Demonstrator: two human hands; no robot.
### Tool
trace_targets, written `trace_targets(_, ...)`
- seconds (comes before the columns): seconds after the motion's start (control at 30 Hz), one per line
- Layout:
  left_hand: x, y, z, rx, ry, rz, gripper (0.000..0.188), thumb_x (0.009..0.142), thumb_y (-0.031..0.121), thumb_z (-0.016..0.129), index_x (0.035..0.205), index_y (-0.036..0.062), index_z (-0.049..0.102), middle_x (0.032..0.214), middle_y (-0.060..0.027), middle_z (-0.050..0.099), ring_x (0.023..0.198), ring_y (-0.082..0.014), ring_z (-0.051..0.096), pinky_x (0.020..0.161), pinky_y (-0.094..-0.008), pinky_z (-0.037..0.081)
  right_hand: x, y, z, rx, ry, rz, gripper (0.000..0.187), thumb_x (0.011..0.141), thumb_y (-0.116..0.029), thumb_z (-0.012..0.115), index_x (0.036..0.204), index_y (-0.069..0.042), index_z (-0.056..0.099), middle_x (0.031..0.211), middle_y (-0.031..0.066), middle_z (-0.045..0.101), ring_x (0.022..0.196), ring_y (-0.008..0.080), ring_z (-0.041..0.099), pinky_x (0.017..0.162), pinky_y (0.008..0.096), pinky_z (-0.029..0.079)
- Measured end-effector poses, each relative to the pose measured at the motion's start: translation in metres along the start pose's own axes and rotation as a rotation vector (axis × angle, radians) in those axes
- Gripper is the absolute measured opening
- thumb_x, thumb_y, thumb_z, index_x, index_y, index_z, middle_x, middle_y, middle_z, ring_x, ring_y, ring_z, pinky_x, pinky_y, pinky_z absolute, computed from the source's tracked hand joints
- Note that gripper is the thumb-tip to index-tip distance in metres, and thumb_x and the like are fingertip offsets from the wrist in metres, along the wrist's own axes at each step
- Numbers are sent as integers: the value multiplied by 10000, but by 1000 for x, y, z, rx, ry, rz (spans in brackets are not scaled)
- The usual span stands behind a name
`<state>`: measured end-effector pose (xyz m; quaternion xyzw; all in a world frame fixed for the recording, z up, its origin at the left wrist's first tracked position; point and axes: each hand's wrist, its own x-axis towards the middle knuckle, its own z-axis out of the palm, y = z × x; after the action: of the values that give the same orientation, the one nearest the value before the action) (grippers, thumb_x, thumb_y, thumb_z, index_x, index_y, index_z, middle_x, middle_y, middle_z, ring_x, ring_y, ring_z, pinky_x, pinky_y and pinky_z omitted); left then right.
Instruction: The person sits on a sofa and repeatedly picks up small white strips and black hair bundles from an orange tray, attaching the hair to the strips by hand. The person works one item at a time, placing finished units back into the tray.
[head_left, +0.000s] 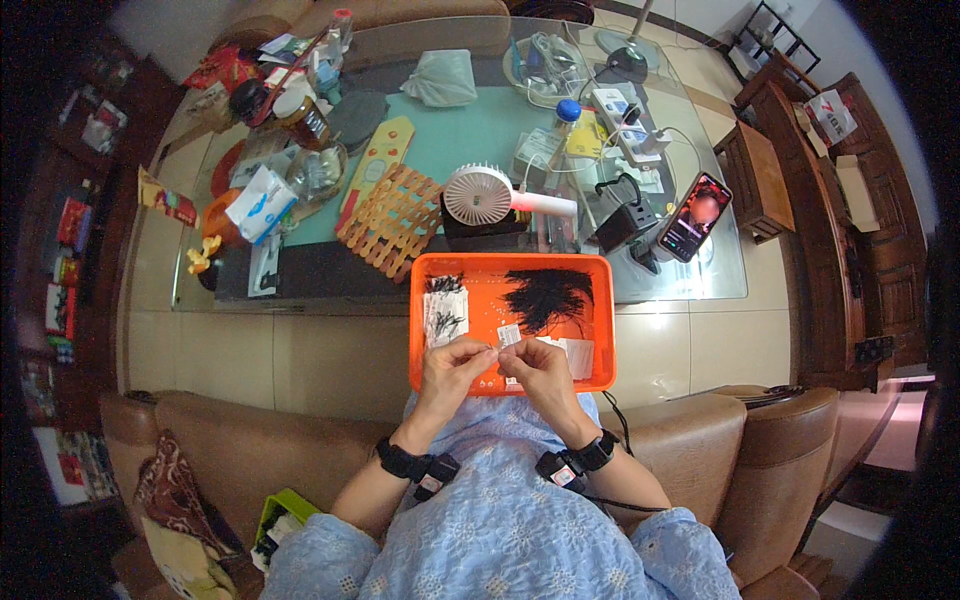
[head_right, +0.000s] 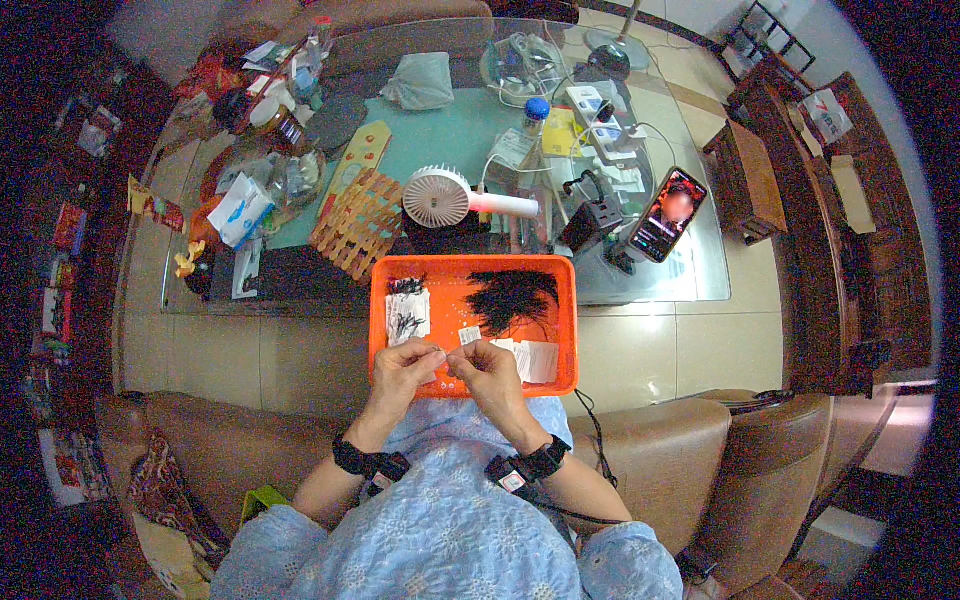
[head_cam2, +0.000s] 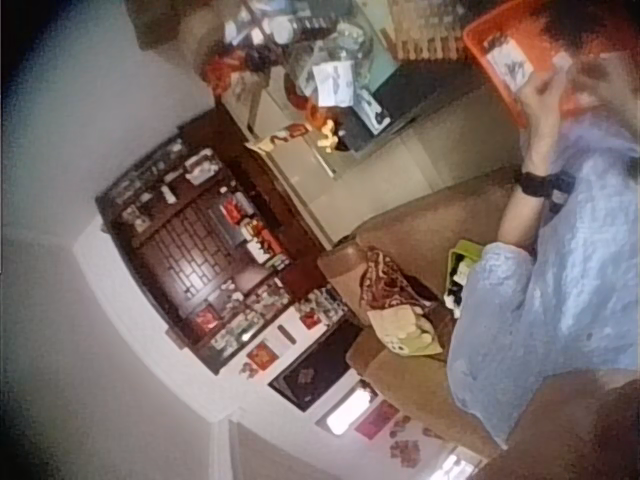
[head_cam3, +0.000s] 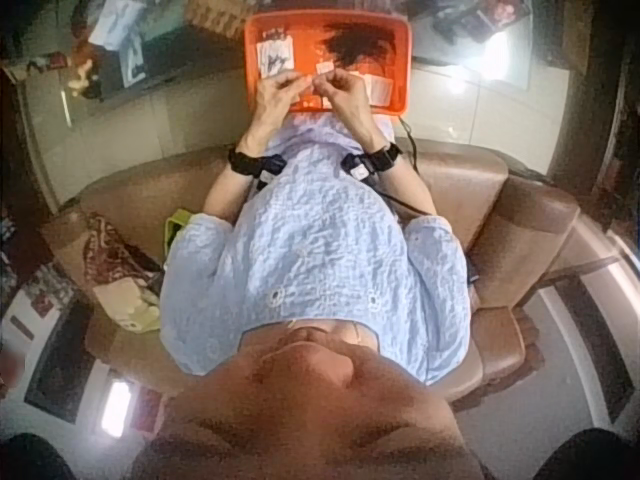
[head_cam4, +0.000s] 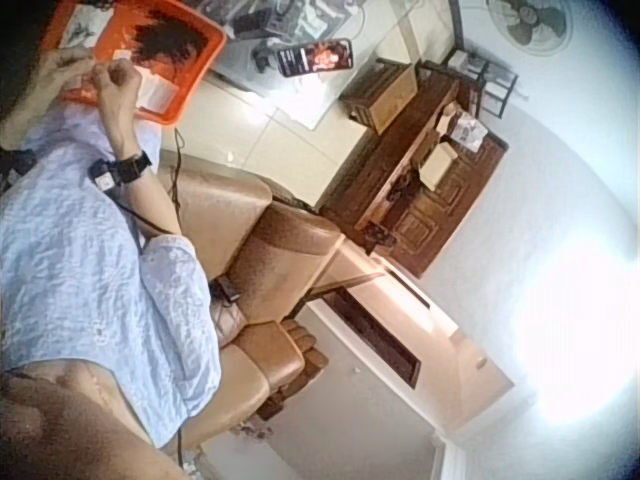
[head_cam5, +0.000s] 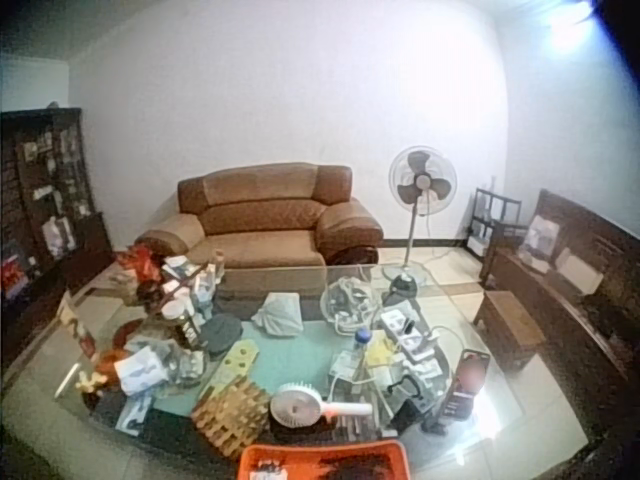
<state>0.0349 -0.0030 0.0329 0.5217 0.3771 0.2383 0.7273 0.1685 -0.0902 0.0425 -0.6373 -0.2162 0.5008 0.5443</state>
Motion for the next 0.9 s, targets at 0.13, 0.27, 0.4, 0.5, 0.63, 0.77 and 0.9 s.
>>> trace_targets(0.13, 1, 3, -1, 11, 9, -11, 146, 840, 152, 677, 882, 13, 698, 918, -20, 643, 774, -95, 603, 618, -225, 484, 1, 1, -1, -137, 10, 24, 63, 864, -69, 645, 858, -7, 637, 851, 44, 648, 817, 131, 609, 723, 254, 480)
trace_targets(0.27, 2, 9, -5, 67, 12, 44, 126, 832, 100, 660, 862, -14, 704, 1104, -34, 576, 787, -89, 583, 602, -206, 476, 4, 2, 0, -381, 60, -502, 62, 756, -33, 670, 802, -58, 636, 1105, 98, 610, 1135, 254, 504, 974, 355, 373)
trace_targets(0.4, 4, 16, -10, -7, -43, 44, 101, 820, 62, 653, 842, -20, 706, 1139, -82, 560, 859, -114, 587, 668, -216, 482, 11, -1, -3, -27, -231, -326, 92, 805, -106, 645, 772, -39, 591, 1108, 89, 628, 1058, 213, 542, 958, 371, 392)
trace_targets(0.5, 7, 23, -13, -37, -68, 54, 87, 804, 46, 660, 831, -21, 709, 1146, -112, 558, 943, -141, 574, 769, -248, 469, 13, -4, -3, 279, -385, -123, 128, 880, -153, 620, 826, -44, 580, 993, 35, 624, 917, 127, 566, 854, 292, 443)
trace_targets(0.63, 11, 32, -19, -43, -75, 89, 74, 789, 23, 666, 828, -23, 708, 1121, -107, 578, 977, -159, 566, 837, -277, 446, 13, -8, 3, 414, -453, -53, 153, 907, -159, 631, 969, -27, 585, 901, -1, 608, 811, 75, 573, 736, 233, 466)
trace_targets(0.77, 14, 38, -23, -12, -61, 131, 69, 789, 12, 661, 824, -30, 703, 1081, -92, 601, 909, -151, 587, 790, -261, 457, 13, -11, 2, 364, -435, 19, 173, 903, -162, 643, 999, -32, 579, 882, 1, 631, 793, 56, 577, 703, 205, 458)
trace_targets(0.9, 13, 43, -23, -10, -93, 109, 73, 795, 13, 656, 824, -37, 700, 1015, -82, 625, 868, -140, 593, 772, -256, 457, 15, -11, -1, 367, -469, 34, 112, 902, -105, 624, 983, -30, 603, 849, -7, 628, 775, 62, 577, 686, 197, 461)
